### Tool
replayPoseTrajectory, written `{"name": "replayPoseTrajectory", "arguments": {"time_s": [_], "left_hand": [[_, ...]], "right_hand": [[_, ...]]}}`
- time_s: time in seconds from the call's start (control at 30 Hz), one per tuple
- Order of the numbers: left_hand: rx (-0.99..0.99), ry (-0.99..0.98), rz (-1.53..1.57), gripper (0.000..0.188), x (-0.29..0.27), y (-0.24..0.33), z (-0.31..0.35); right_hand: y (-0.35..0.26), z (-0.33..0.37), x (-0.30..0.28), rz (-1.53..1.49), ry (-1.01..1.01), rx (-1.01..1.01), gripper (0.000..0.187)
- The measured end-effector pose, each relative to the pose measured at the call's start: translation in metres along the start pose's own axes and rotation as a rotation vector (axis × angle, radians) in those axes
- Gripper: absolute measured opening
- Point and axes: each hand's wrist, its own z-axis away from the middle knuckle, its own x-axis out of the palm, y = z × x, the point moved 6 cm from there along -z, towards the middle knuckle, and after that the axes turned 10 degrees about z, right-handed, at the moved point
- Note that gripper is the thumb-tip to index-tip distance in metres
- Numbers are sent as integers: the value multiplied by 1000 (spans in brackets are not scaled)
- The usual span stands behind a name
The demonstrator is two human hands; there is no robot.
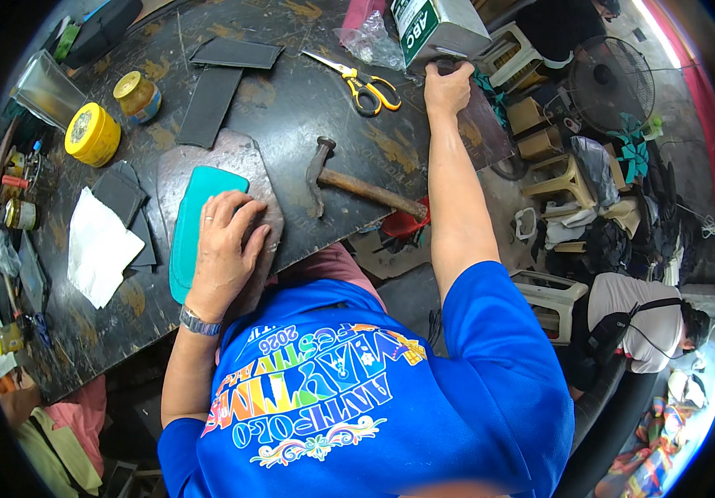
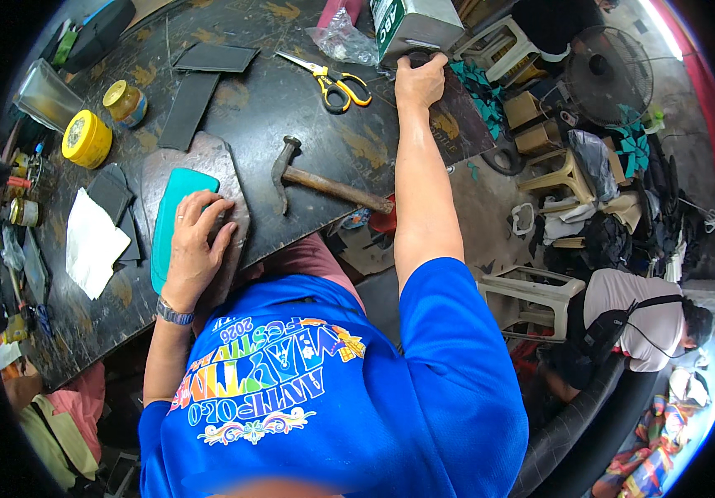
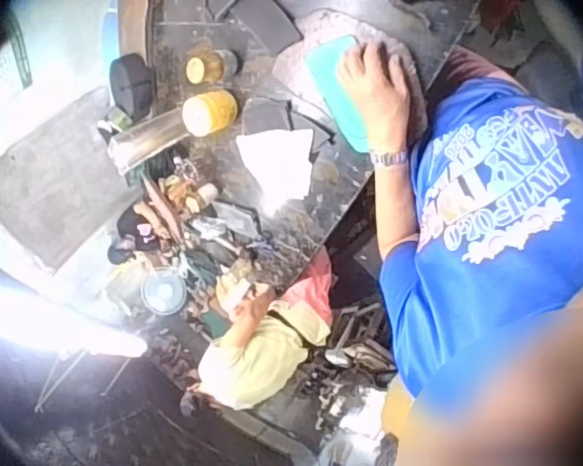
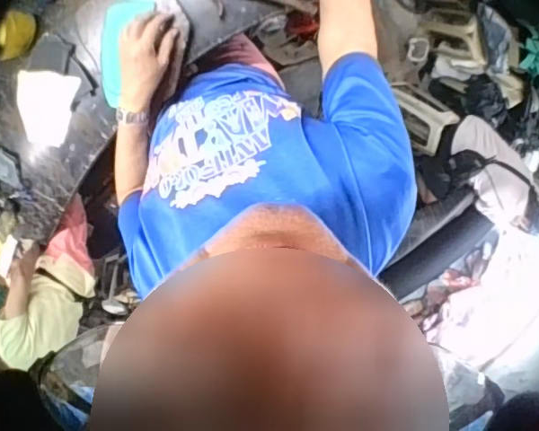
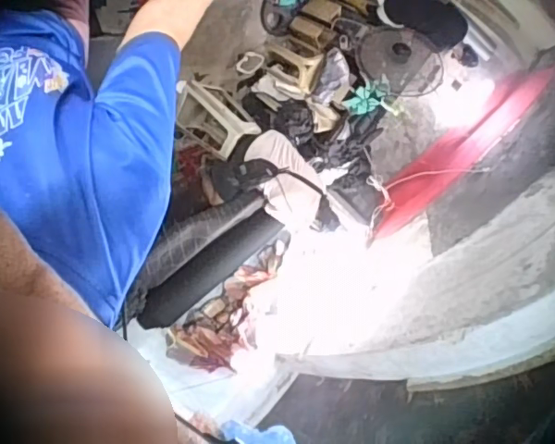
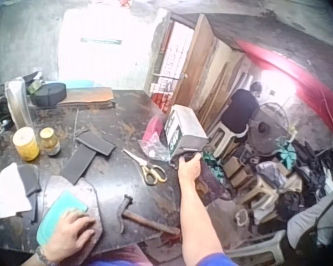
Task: The person uses a hammer and nail to fasten a small black rubber piece to a wooden block, then cuts a larger black rubber sheet with scissors and wipes it with a white cloth. They place a green rubber piece on the block, then place the cut black rubber piece on top and press it down.
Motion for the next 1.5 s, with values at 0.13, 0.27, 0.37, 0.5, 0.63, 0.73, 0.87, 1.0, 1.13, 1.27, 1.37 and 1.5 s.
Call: {"name": "replayPoseTrajectory", "arguments": {"time_s": [0.13,0.27,0.37,0.5,0.63,0.73,0.87,1.0,1.13,1.27,1.37,1.5], "left_hand": [[8,22,-2,33,-1,0,1],[7,29,18,32,-1,-1,1],[14,31,18,32,0,-2,2],[15,34,28,33,-2,-4,3],[17,33,29,33,-1,-4,2],[19,43,20,33,-1,-2,2],[0,31,51,33,-2,-2,2],[10,40,75,33,-4,-4,3],[19,56,96,32,-3,-5,4],[27,53,74,32,-1,-6,3],[24,54,78,33,-2,-6,4],[22,61,92,33,-2,-7,5]], "right_hand": [[8,-1,0,-107,29,44,64],[25,-3,3,-341,-36,80,61],[39,0,6,-770,-192,142,44],[50,6,-28,-1130,-169,213,33],[31,-25,-87,-1114,-46,62,30],[-11,-70,-107,-950,8,-294,30],[-53,-121,-77,88,3,-445,56],[-53,-124,-48,166,-309,-312,72],[-55,-99,-60,188,-50,-345,113],[-49,-94,-39,76,-273,-153,121],[-61,-96,-44,143,-241,-232,119],[-69,-83,-64,224,-303,-210,118]]}}
